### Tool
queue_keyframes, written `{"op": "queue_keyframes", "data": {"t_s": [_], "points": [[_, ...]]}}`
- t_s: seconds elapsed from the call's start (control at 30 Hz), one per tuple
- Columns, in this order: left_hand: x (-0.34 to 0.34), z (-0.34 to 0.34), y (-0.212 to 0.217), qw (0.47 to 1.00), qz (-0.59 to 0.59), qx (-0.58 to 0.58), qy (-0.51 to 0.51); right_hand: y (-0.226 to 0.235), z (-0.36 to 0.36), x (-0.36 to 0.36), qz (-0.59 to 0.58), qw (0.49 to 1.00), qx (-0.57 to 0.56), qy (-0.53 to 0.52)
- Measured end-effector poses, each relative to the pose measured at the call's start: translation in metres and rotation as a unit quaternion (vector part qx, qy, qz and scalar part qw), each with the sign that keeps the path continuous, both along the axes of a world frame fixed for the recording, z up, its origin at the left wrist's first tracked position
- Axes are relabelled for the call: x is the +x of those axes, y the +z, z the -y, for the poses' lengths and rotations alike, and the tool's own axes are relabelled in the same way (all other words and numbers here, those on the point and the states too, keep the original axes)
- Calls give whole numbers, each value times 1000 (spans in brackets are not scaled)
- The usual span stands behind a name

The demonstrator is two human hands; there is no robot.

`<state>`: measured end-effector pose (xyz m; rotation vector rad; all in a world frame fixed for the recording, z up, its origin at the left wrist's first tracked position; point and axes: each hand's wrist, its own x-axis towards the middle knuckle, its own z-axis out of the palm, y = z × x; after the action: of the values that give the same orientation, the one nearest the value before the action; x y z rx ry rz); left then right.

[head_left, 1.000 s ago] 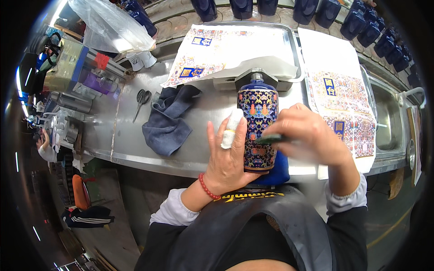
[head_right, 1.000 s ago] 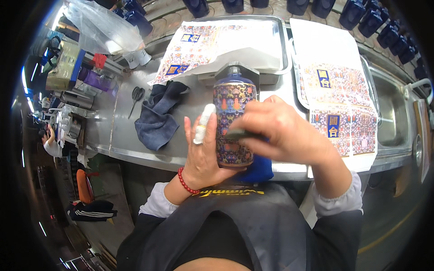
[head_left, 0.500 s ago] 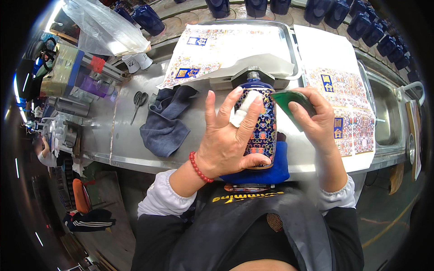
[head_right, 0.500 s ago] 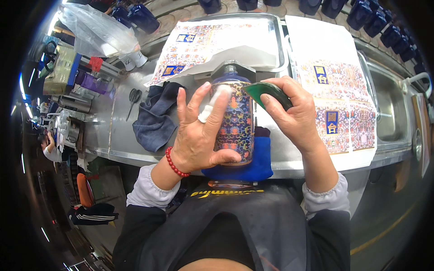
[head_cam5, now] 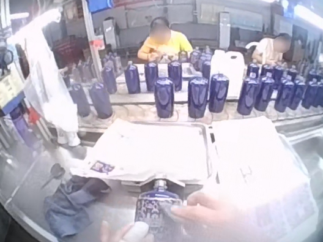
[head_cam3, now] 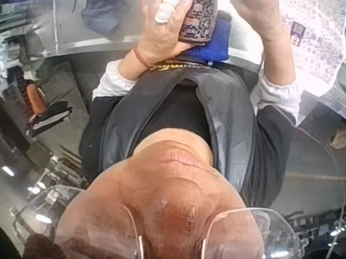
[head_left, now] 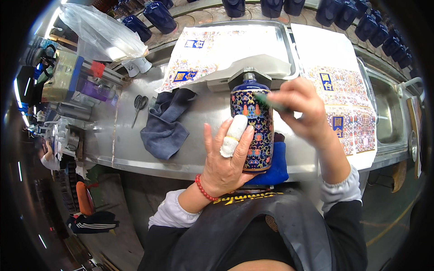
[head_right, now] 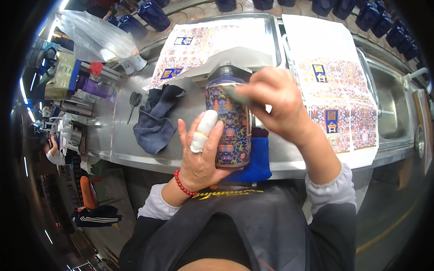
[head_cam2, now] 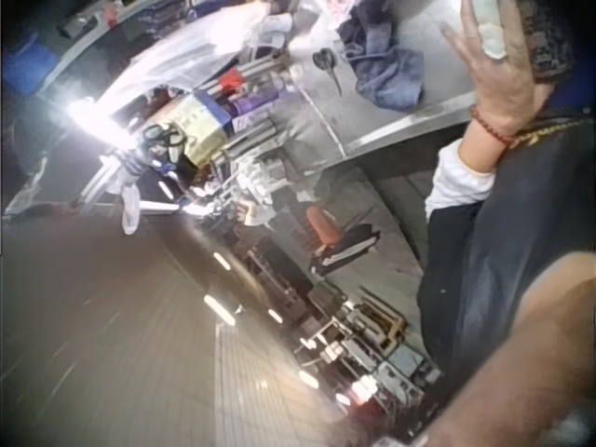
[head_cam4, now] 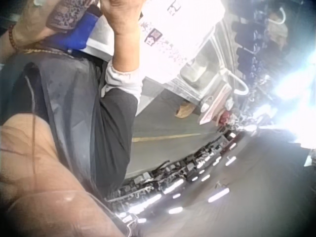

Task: The person applies a decorative sticker to a cylindrical bottle and uses a green squeegee to smooth it. They rotate the bottle and repeatedly press and rub the sticker surface to remove air bubbles and ensure adhesion.

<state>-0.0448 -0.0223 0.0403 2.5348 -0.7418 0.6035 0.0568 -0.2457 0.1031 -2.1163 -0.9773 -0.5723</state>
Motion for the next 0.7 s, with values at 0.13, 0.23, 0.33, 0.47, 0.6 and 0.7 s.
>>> {"op": "queue_keyframes", "data": {"t_s": [0.13,0.23,0.33,0.47,0.6,0.7], "points": [[0,-9,-13,998,-19,-50,-29,5,4,-8,-108,981,-24,161],[3,-12,-14,995,-48,-77,-30,-4,10,-6,-220,971,78,42],[14,-18,-2,997,-46,-22,-50,-18,16,-7,-178,977,114,20],[31,-22,25,986,-109,59,-109,-35,23,-18,-253,953,169,-10],[32,-16,48,974,-106,154,-126,-41,28,-20,-247,953,173,-17],[31,-7,53,980,-58,150,-121,-42,27,-17,-228,958,173,-21]]}}
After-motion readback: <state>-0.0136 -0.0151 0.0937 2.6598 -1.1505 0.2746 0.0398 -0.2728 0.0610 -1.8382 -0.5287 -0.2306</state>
